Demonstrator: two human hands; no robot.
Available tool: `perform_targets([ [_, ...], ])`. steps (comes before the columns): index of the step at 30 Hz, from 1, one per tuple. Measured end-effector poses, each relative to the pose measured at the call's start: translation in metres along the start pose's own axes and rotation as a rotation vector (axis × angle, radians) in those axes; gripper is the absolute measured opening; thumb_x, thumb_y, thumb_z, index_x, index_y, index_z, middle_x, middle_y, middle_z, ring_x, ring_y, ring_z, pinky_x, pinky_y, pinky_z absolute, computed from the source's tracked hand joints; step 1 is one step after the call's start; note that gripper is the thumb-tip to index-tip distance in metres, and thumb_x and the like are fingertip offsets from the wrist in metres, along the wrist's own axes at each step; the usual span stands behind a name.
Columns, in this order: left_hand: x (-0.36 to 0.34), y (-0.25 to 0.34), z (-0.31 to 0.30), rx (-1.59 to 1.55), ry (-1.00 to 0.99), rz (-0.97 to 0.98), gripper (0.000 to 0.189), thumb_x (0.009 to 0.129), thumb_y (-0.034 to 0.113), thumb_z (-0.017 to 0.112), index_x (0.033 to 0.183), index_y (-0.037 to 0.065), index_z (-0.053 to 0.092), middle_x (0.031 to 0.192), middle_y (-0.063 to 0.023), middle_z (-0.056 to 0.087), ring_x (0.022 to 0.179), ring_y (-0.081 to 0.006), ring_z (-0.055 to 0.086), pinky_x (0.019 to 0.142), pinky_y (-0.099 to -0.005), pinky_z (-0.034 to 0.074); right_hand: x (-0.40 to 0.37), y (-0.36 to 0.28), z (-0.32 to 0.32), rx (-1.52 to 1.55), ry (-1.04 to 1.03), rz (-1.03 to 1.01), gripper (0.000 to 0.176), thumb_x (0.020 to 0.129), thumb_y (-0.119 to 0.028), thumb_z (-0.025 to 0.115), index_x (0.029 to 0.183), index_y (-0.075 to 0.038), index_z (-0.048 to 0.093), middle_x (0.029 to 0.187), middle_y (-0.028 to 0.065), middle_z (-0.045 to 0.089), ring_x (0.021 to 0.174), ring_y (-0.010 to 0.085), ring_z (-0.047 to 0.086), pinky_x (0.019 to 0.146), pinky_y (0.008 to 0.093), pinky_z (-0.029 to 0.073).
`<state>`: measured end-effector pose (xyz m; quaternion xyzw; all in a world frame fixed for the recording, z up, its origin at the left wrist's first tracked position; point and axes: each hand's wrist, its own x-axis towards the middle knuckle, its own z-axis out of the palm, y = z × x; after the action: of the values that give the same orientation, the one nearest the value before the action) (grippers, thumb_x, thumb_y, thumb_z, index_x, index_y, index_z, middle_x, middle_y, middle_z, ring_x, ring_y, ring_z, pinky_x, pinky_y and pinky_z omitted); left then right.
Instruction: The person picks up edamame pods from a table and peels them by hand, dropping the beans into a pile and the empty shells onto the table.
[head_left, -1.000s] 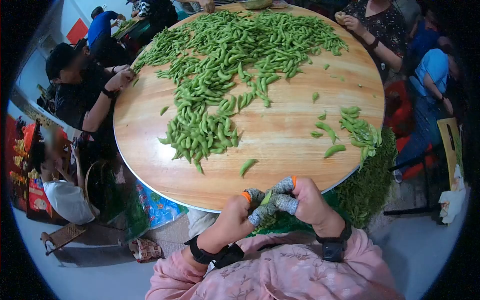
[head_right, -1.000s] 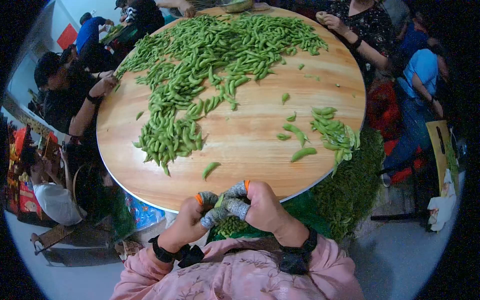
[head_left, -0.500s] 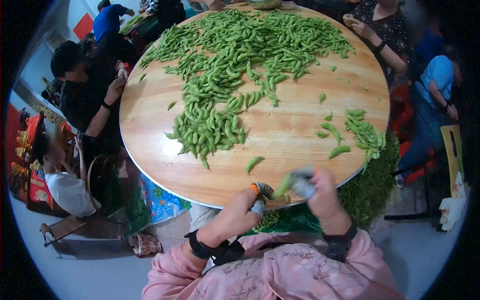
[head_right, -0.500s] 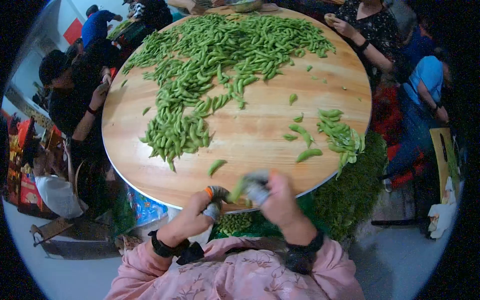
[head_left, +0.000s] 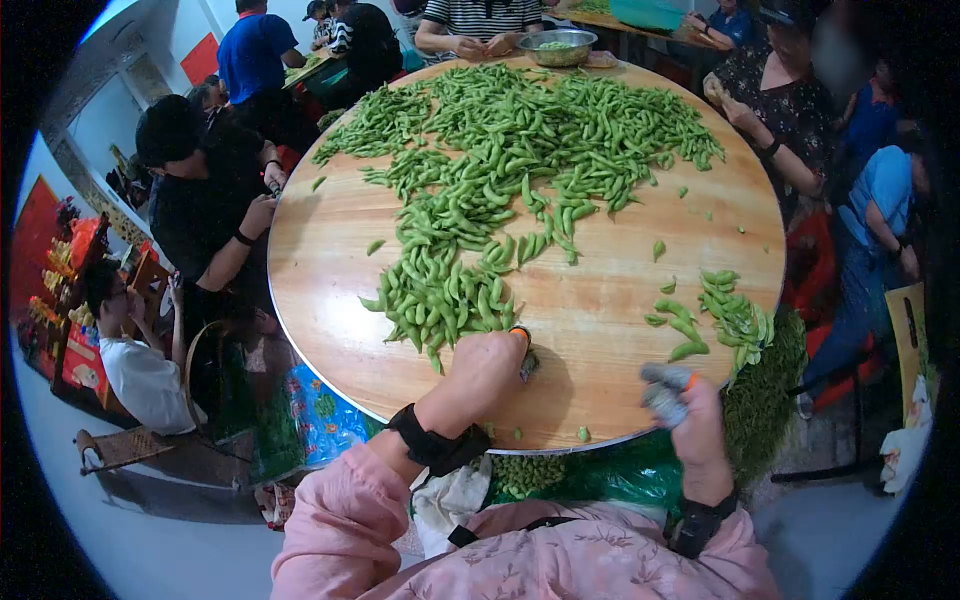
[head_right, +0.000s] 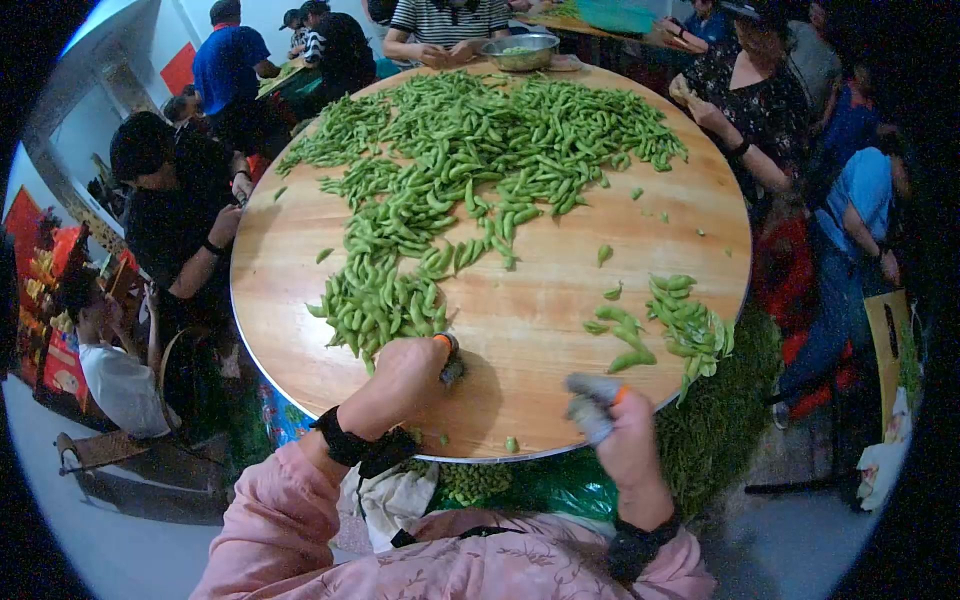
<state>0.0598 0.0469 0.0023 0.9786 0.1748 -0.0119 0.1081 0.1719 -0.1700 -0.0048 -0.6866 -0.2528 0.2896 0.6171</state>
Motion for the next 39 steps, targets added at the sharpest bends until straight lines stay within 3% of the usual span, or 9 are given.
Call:
perform_targets([
  [1, -0.004, 0.000, 0.002, 0.001, 0.001, -0.006, 0.019, 0.064, 0.009, 0.056, 0.081, 0.000, 0.055, 0.061, -0.0175, 0.055, 0.060, -0.0320, 0.055, 0.051, -0.0371, 0.044, 0.001, -0.003, 0.010, 0.000, -0.006, -0.001, 0.030, 0.073, -0.001, 0.051, 0.104, 0.000, 0.049, 0.073, 0.0026, 0.054, 0.062, 0.0068, 0.048, 0.055, 0.0190, 0.040],
  [6, -0.037, 0.025, 0.003, -1.302, 0.250, 0.014, 0.013, 0.078, 0.001, 0.049, 0.091, 0.000, 0.049, 0.079, -0.0031, 0.053, 0.073, -0.0090, 0.049, 0.063, -0.0230, 0.041, 0.009, 0.000, 0.059, 0.331, -0.432, 0.151, 0.022, 0.073, -0.001, 0.053, 0.095, 0.002, 0.054, 0.075, 0.0014, 0.055, 0.070, 0.0073, 0.049, 0.064, 0.0208, 0.042],
  [10, -0.062, 0.035, 0.007, -1.458, 0.259, 0.010, 0.018, 0.078, 0.002, 0.049, 0.096, -0.001, 0.047, 0.088, -0.0035, 0.053, 0.080, -0.0094, 0.049, 0.071, -0.0232, 0.040, 0.013, -0.002, 0.065, 0.143, -0.462, -0.006, 0.016, 0.074, -0.001, 0.053, 0.090, 0.001, 0.056, 0.076, 0.0014, 0.057, 0.070, 0.0063, 0.050, 0.062, 0.0216, 0.042],
  [15, -0.072, 0.031, -0.003, -1.403, 0.149, 0.012, 0.017, 0.078, 0.003, 0.047, 0.095, -0.001, 0.048, 0.082, -0.0057, 0.055, 0.073, -0.0128, 0.051, 0.065, -0.0259, 0.041, 0.006, -0.020, 0.050, -0.249, -0.397, -0.178, 0.015, 0.072, -0.001, 0.052, 0.086, 0.003, 0.056, 0.076, 0.0095, 0.059, 0.069, 0.0151, 0.056, 0.062, 0.0259, 0.044],
  [17, -0.068, 0.028, -0.009, -0.831, -0.005, 0.116, 0.015, 0.079, 0.006, 0.047, 0.090, -0.002, 0.050, 0.073, -0.0126, 0.054, 0.066, -0.0194, 0.053, 0.060, -0.0288, 0.041, 0.006, -0.023, 0.047, -0.398, -0.389, -0.273, 0.016, 0.071, -0.001, 0.052, 0.086, 0.004, 0.056, 0.076, 0.0129, 0.059, 0.070, 0.0189, 0.058, 0.063, 0.0274, 0.045],
  [20, -0.064, 0.027, -0.003, -0.719, -0.143, 0.132, 0.013, 0.078, 0.009, 0.047, 0.085, -0.002, 0.050, 0.069, -0.0189, 0.050, 0.064, -0.0290, 0.052, 0.058, -0.0316, 0.039, 0.005, -0.024, 0.046, -0.536, -0.399, -0.401, 0.019, 0.068, -0.001, 0.053, 0.086, 0.004, 0.056, 0.077, 0.0176, 0.057, 0.071, 0.0253, 0.058, 0.065, 0.0298, 0.045],
  [26, -0.071, 0.037, 0.007, -0.616, -0.029, 0.064, 0.010, 0.073, 0.007, 0.052, 0.081, 0.001, 0.050, 0.067, -0.0180, 0.049, 0.063, -0.0348, 0.049, 0.052, -0.0354, 0.039, -0.003, -0.004, 0.042, 0.151, -0.209, 0.023, 0.020, 0.076, -0.007, 0.053, 0.094, 0.002, 0.055, 0.072, 0.0049, 0.058, 0.062, 0.0122, 0.054, 0.055, 0.0230, 0.043],
  [28, -0.073, 0.040, 0.013, -0.576, 0.048, 0.109, 0.012, 0.070, 0.007, 0.054, 0.080, 0.002, 0.051, 0.066, -0.0166, 0.049, 0.062, -0.0340, 0.050, 0.051, -0.0359, 0.039, -0.005, -0.003, 0.037, 0.373, -0.409, 0.225, 0.020, 0.079, -0.011, 0.052, 0.096, -0.001, 0.055, 0.072, -0.0003, 0.056, 0.060, 0.0039, 0.048, 0.050, 0.0158, 0.037],
  [39, -0.071, 0.036, 0.024, -0.321, 0.265, 0.287, 0.027, 0.053, 0.005, 0.061, 0.078, 0.005, 0.050, 0.063, -0.0112, 0.046, 0.056, -0.0298, 0.049, 0.046, -0.0364, 0.039, -0.005, -0.003, 0.042, 0.438, -0.399, 0.282, 0.016, 0.078, -0.013, 0.053, 0.091, -0.004, 0.057, 0.071, -0.0018, 0.056, 0.057, 0.0020, 0.046, 0.048, 0.0136, 0.034],
])
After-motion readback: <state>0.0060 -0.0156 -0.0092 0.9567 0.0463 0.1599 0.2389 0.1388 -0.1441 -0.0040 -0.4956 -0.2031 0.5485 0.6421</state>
